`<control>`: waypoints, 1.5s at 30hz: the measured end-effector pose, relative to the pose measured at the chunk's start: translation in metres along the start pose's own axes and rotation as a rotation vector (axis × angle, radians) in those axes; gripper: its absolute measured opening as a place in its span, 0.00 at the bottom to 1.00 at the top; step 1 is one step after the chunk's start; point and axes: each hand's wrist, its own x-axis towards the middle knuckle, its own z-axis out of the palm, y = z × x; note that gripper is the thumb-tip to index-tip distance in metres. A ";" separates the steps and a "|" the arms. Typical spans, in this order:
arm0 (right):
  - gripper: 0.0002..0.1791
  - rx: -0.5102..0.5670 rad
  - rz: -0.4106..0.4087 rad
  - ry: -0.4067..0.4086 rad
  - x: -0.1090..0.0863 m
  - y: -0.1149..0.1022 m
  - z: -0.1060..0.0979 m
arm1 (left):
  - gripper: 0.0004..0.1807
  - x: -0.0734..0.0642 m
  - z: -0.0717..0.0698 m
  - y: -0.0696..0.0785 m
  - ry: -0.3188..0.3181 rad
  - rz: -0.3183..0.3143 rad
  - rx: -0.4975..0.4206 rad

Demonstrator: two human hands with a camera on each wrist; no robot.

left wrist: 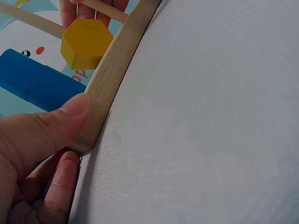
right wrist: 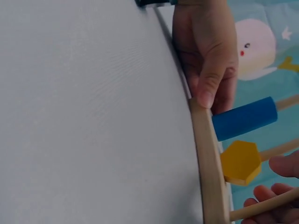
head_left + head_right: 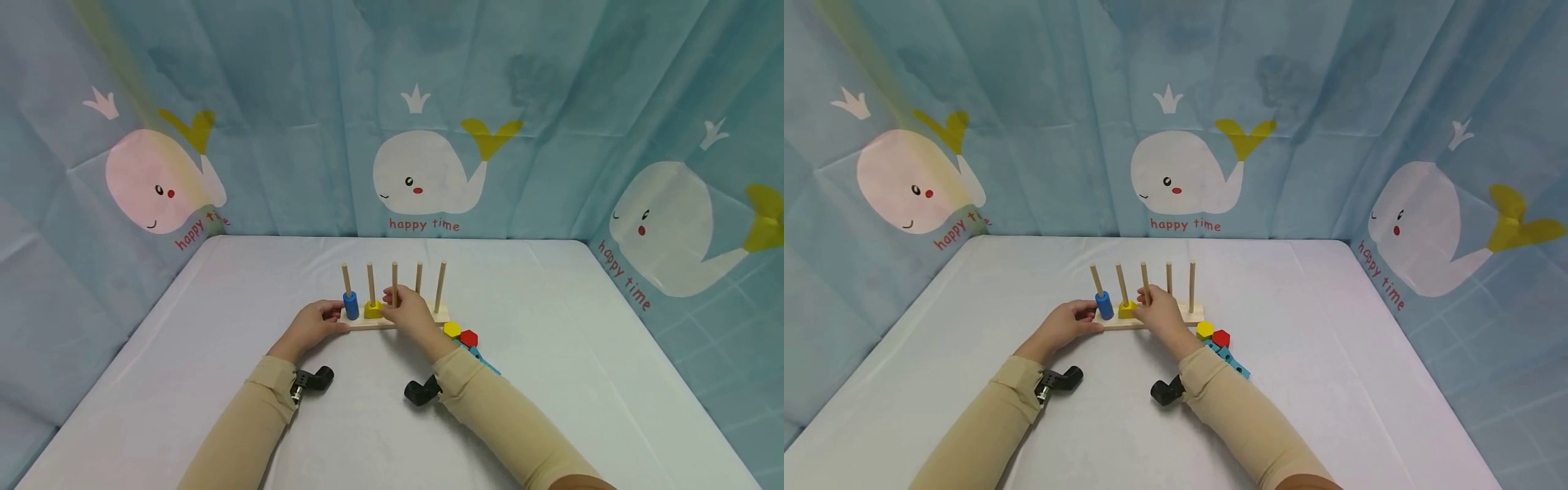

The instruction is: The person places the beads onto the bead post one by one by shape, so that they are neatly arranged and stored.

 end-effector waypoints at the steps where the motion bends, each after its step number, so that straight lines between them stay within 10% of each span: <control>1: 0.23 -0.009 -0.014 -0.006 -0.002 -0.001 -0.002 | 0.32 0.000 0.000 0.000 0.001 -0.001 -0.001; 17: 0.23 -0.053 -0.126 -0.092 -0.035 -0.009 -0.068 | 0.33 0.001 0.003 0.000 0.007 -0.012 0.000; 30: 0.15 -0.158 -0.038 -0.150 -0.046 0.035 -0.134 | 0.31 0.001 0.003 0.003 0.024 -0.005 -0.011; 45: 0.17 -0.299 0.120 -0.260 -0.054 0.080 -0.138 | 0.32 0.000 0.003 0.001 0.017 -0.026 -0.014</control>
